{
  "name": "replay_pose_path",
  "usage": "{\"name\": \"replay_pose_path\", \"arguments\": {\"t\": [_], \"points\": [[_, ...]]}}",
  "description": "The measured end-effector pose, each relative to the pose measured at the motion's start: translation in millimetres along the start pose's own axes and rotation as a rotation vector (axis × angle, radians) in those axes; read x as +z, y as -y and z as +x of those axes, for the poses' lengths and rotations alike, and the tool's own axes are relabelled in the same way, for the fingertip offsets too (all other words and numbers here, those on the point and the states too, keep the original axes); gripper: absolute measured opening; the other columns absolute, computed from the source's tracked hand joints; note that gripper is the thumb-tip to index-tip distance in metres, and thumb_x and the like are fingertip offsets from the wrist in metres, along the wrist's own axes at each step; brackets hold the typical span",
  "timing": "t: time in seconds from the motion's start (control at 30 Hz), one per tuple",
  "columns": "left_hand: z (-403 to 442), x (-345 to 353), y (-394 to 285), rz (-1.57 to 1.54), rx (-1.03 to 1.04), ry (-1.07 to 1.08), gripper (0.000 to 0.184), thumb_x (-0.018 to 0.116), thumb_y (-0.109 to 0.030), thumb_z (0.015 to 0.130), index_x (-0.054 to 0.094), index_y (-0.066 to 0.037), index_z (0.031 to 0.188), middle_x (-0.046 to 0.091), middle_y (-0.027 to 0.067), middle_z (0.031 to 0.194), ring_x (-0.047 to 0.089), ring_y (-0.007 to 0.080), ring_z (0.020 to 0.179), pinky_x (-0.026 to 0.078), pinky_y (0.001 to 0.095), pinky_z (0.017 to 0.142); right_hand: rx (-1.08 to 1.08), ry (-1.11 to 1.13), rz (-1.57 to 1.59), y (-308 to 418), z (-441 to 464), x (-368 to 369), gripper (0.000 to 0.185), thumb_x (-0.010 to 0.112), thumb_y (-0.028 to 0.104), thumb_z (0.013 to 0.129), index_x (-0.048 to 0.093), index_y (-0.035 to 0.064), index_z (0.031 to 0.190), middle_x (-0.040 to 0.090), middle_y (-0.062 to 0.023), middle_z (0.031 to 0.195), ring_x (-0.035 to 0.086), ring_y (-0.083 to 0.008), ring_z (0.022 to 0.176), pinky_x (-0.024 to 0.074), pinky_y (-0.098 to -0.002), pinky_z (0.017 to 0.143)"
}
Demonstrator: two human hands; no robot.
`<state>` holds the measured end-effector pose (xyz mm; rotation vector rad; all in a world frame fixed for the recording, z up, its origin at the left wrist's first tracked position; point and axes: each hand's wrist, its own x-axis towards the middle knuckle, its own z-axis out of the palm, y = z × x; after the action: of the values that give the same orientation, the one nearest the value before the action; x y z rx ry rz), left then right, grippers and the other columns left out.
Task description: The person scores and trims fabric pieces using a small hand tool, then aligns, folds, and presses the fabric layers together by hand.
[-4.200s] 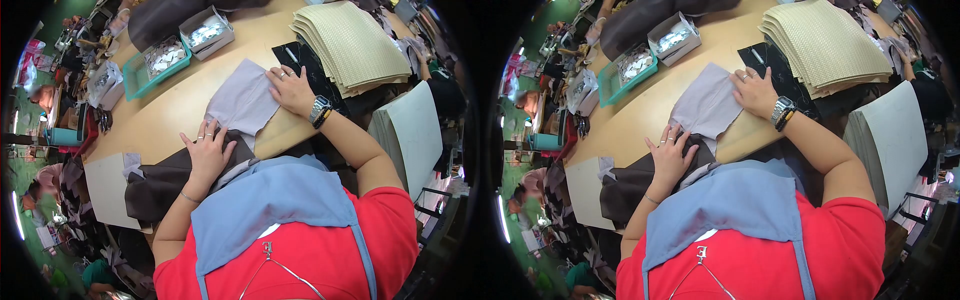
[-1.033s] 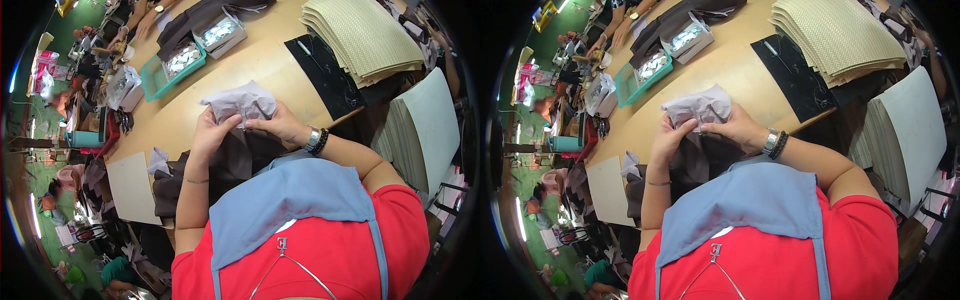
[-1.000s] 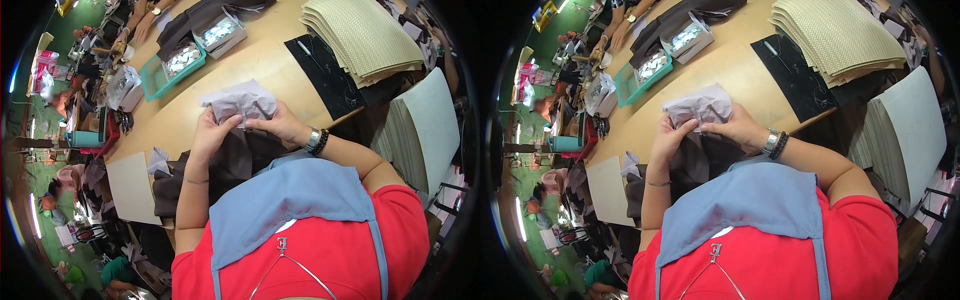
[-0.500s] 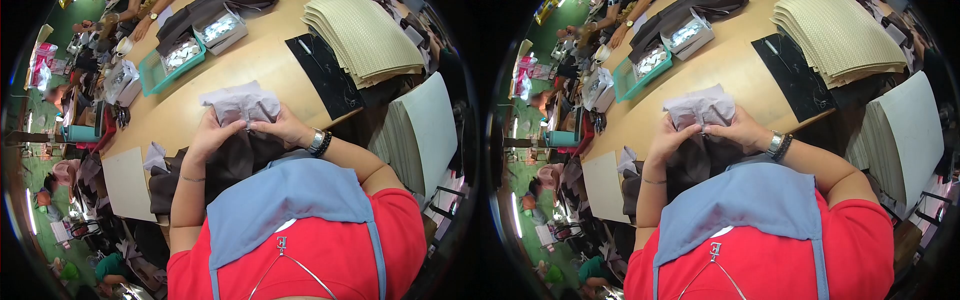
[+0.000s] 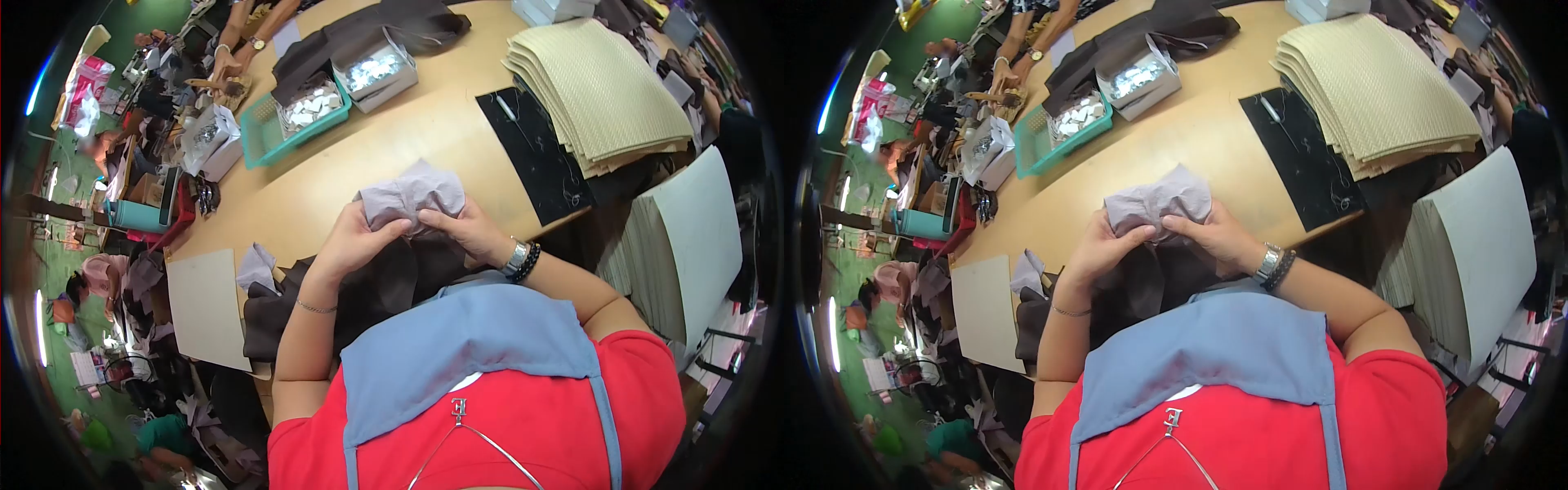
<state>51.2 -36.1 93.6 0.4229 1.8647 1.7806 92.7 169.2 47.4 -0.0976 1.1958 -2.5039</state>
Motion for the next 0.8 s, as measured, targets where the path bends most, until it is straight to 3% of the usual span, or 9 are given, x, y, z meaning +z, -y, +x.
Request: {"name": "replay_pose_path", "arguments": {"t": [0.13, 0.23, 0.37, 0.43, 0.5, 0.57, 0.63, 0.7, 0.8], "points": [[6.5, -12.8, -47.7, -0.106, 0.196, -0.379, 0.028, 0.071, -0.009, 0.089, 0.064, -0.002, 0.115, 0.069, 0.0038, 0.106, 0.064, 0.0112, 0.095, 0.051, 0.0250, 0.083, -0.069, 0.164, -0.282, -6.9, 3.1, -11.1, 0.103, 0.081, 0.049, 0.077, 0.025, 0.0018, 0.150, 0.042, -0.0135, 0.145, 0.038, -0.0212, 0.136, 0.0304, -0.0373, 0.113], [15.9, -45.8, -89.8, -0.371, 0.278, -0.689, 0.031, 0.072, -0.016, 0.088, 0.065, -0.003, 0.115, 0.070, 0.0061, 0.102, 0.067, 0.0143, 0.089, 0.054, 0.0299, 0.080, -0.005, 0.341, -0.539, -2.1, -2.0, 1.4, 0.103, 0.082, 0.046, 0.077, 0.024, 0.0011, 0.150, 0.040, -0.0143, 0.147, 0.036, -0.0221, 0.137, 0.0300, -0.0366, 0.113], [2.0, -77.4, -125.2, -0.589, 0.493, -0.739, 0.035, 0.055, -0.024, 0.099, 0.059, -0.001, 0.125, 0.064, 0.0079, 0.120, 0.063, 0.0207, 0.106, 0.046, 0.0347, 0.099, 0.532, 0.309, -0.723, 28.4, 22.5, -6.6, 0.057, 0.080, 0.030, 0.083, 0.058, 0.0000, 0.126, 0.065, -0.0096, 0.121, 0.059, -0.0117, 0.110, 0.0460, -0.0296, 0.097], [-13.6, -100.4, -123.8, -0.611, 0.566, -0.804, 0.036, 0.049, -0.025, 0.102, 0.056, -0.001, 0.129, 0.062, 0.0105, 0.124, 0.062, 0.0220, 0.110, 0.044, 0.0353, 0.102, 0.125, 0.432, -0.627, 87.0, 33.4, -6.7, 0.034, 0.075, 0.020, 0.088, 0.065, 0.0027, 0.115, 0.068, 0.0002, 0.103, 0.060, -0.0054, 0.092, 0.0504, -0.0250, 0.080], [-32.4, -117.5, -112.4, -0.533, 0.593, -0.911, 0.034, 0.046, -0.026, 0.103, 0.057, -0.002, 0.125, 0.064, 0.0123, 0.120, 0.062, 0.0228, 0.110, 0.047, 0.0375, 0.100, -0.189, 0.031, -0.699, 138.7, 51.4, 0.6, 0.024, 0.066, 0.016, 0.094, 0.065, 0.0045, 0.115, 0.065, 0.0030, 0.097, 0.059, -0.0054, 0.088, 0.0496, -0.0238, 0.079], [-52.2, -137.3, -73.6, -0.504, 0.673, -0.734, 0.029, 0.051, -0.025, 0.102, 0.061, -0.002, 0.116, 0.067, 0.0115, 0.113, 0.065, 0.0230, 0.103, 0.052, 0.0375, 0.093, -0.964, -0.153, -0.831, 180.9, 85.5, -5.0, 0.023, 0.065, 0.015, 0.095, 0.062, 0.0027, 0.114, 0.067, -0.0002, 0.101, 0.061, -0.0060, 0.093, 0.0496, -0.0232, 0.084], [-61.1, -113.8, -45.7, -0.468, 0.536, -0.950, 0.032, 0.051, -0.028, 0.102, 0.059, -0.001, 0.118, 0.065, 0.0115, 0.114, 0.062, 0.0235, 0.107, 0.050, 0.0393, 0.095, -1.061, -0.322, -0.776, 202.9, 77.4, 16.2, 0.027, 0.059, 0.003, 0.096, 0.054, 0.0013, 0.122, 0.060, -0.0059, 0.115, 0.048, -0.0031, 0.079, 0.0434, -0.0178, 0.071], [-75.2, -130.2, 21.3, -0.510, 0.387, -1.155, 0.035, 0.052, -0.031, 0.102, 0.056, -0.003, 0.123, 0.062, 0.0116, 0.119, 0.060, 0.0236, 0.110, 0.047, 0.0436, 0.098, -1.246, -0.364, -1.119, 196.5, 83.3, -14.8, 0.020, 0.064, 0.012, 0.095, 0.062, 0.0039, 0.113, 0.067, -0.0030, 0.105, 0.062, -0.0111, 0.101, 0.0476, -0.0251, 0.093], [-112.6, -126.5, 98.0, -0.716, 0.077, -1.142, 0.038, 0.052, -0.032, 0.102, 0.050, -0.006, 0.129, 0.057, 0.0119, 0.127, 0.053, 0.0260, 0.119, 0.038, 0.0490, 0.105, -0.784, -0.185, -1.200, 150.6, 65.6, -45.2, 0.024, 0.067, 0.016, 0.093, 0.064, 0.0014, 0.112, 0.068, -0.0046, 0.107, 0.063, -0.0125, 0.102, 0.0482, -0.0271, 0.092]]}}
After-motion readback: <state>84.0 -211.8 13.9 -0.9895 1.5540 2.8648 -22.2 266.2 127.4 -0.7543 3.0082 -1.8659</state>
